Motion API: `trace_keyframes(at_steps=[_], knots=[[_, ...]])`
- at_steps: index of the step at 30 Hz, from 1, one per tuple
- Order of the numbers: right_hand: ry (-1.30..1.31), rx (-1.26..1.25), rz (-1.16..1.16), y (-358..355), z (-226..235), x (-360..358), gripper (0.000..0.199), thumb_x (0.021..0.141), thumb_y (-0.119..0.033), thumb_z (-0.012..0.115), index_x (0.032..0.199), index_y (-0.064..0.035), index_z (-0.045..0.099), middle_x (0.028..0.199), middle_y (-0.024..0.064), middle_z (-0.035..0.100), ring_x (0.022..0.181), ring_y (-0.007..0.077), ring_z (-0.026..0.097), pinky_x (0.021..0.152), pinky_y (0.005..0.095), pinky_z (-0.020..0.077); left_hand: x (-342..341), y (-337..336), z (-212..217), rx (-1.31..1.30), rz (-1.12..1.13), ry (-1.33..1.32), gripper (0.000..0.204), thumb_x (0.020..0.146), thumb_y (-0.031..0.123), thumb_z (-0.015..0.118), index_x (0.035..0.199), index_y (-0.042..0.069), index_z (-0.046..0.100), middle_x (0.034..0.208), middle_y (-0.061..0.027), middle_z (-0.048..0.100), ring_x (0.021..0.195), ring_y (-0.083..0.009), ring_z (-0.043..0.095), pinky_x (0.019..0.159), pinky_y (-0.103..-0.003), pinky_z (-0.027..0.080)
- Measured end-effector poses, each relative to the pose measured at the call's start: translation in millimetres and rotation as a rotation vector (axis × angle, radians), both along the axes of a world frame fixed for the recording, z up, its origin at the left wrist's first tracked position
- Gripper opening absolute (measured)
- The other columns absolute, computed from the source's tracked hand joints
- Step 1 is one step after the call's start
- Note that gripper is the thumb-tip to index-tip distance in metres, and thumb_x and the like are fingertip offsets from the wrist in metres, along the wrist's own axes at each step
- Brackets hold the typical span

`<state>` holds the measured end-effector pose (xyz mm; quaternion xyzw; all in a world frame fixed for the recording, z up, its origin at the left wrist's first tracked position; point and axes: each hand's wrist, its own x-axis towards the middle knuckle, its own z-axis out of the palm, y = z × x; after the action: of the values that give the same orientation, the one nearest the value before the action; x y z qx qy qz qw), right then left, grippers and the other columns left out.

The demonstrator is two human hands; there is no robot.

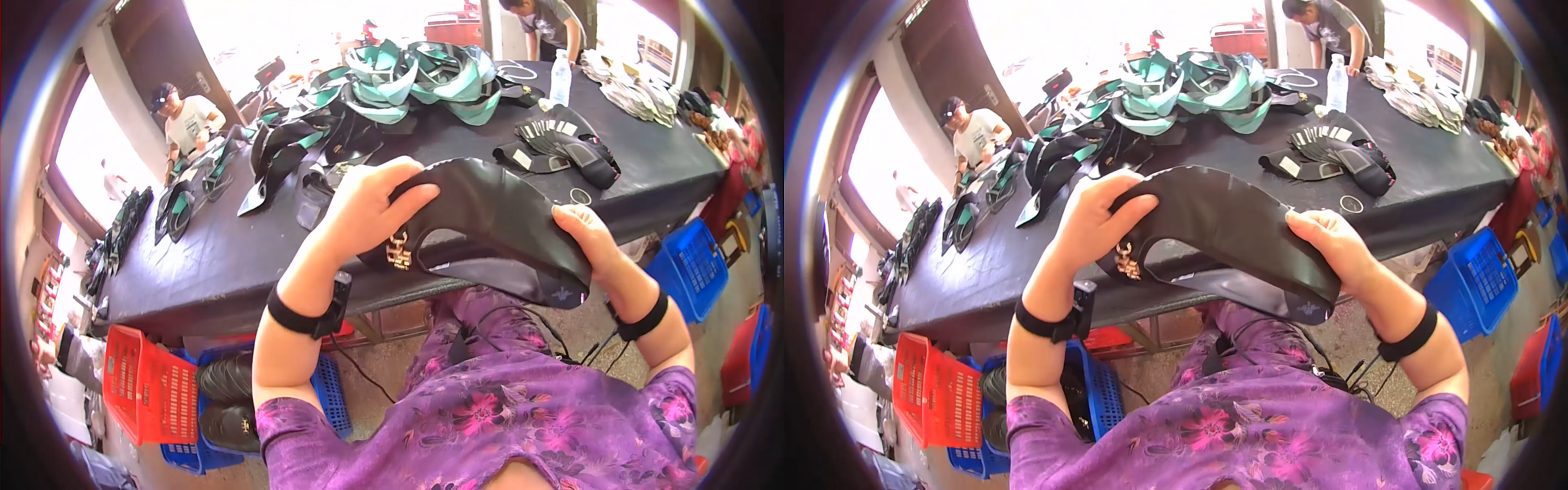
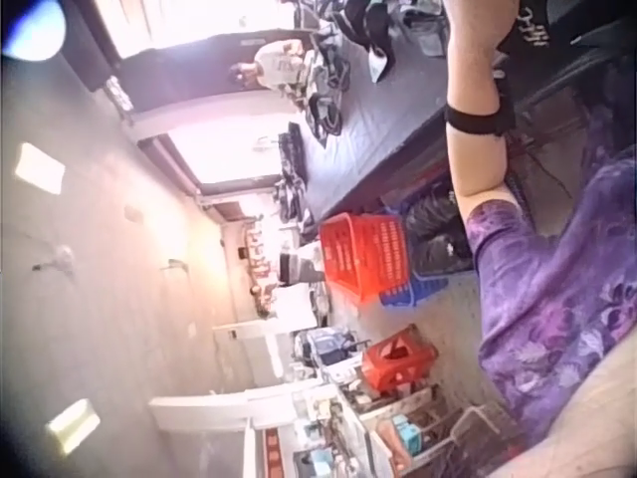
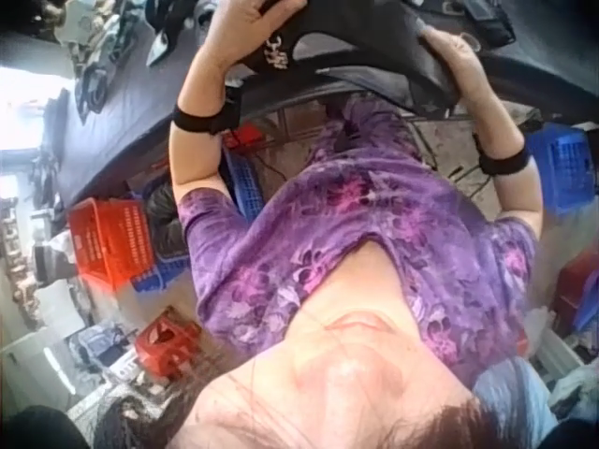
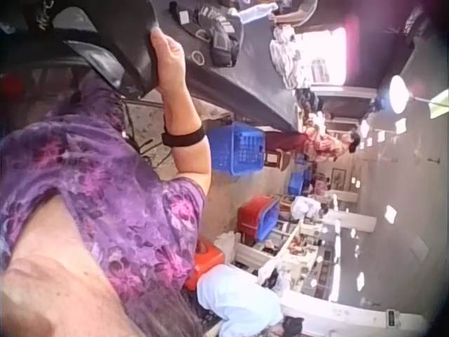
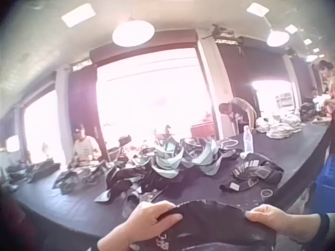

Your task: Assembling and checking black shoe uppers with gold hardware at a manufacturing station.

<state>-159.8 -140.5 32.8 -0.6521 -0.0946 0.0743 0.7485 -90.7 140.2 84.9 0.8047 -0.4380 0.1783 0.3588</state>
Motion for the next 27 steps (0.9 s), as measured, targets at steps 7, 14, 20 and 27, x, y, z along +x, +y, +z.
trace_keyframes(at_steps=[7,14,20,27], knots=[[0.376,0.594,0.190,37,-53,35,0.031,0.087,-0.036,0.049,0.070,-0.0100,0.053,0.040,-0.0008,0.038,0.030,0.0090,0.032,0.037,0.0238,0.0266,39,9,-9,0.197,0.352,-0.062,0.035,0.078,0.037,0.060,0.089,0.005,0.055,0.076,-0.0145,0.061,0.069,-0.0303,0.059,0.061,-0.036,0.044],[0.611,0.757,0.454,87,-90,91,0.039,0.090,-0.040,0.039,0.062,-0.0132,0.047,0.037,-0.0019,0.029,0.031,0.0084,0.024,0.038,0.0235,0.0222,81,71,-32,0.217,0.425,0.018,0.022,0.077,0.022,0.061,0.089,0.005,0.056,0.073,-0.0082,0.054,0.062,-0.0211,0.051,0.059,-0.031,0.042],[0.642,0.798,0.352,138,-80,121,0.038,0.090,-0.039,0.037,0.063,-0.0142,0.047,0.037,-0.0011,0.029,0.030,0.0095,0.024,0.037,0.0242,0.0223,27,48,-34,0.176,0.235,-0.113,0.036,0.058,0.033,0.071,0.078,0.005,0.058,0.072,-0.0096,0.055,0.072,-0.0299,0.053,0.069,-0.038,0.041],[0.701,0.734,0.375,197,-39,128,0.032,0.087,-0.039,0.045,0.081,-0.0087,0.054,0.065,0.0071,0.055,0.057,0.0175,0.053,0.058,0.0297,0.0464,-6,26,-55,0.373,0.480,-0.238,0.031,0.072,0.034,0.062,0.073,0.005,0.053,0.063,-0.0071,0.054,0.054,-0.0202,0.055,0.055,-0.031,0.044]])
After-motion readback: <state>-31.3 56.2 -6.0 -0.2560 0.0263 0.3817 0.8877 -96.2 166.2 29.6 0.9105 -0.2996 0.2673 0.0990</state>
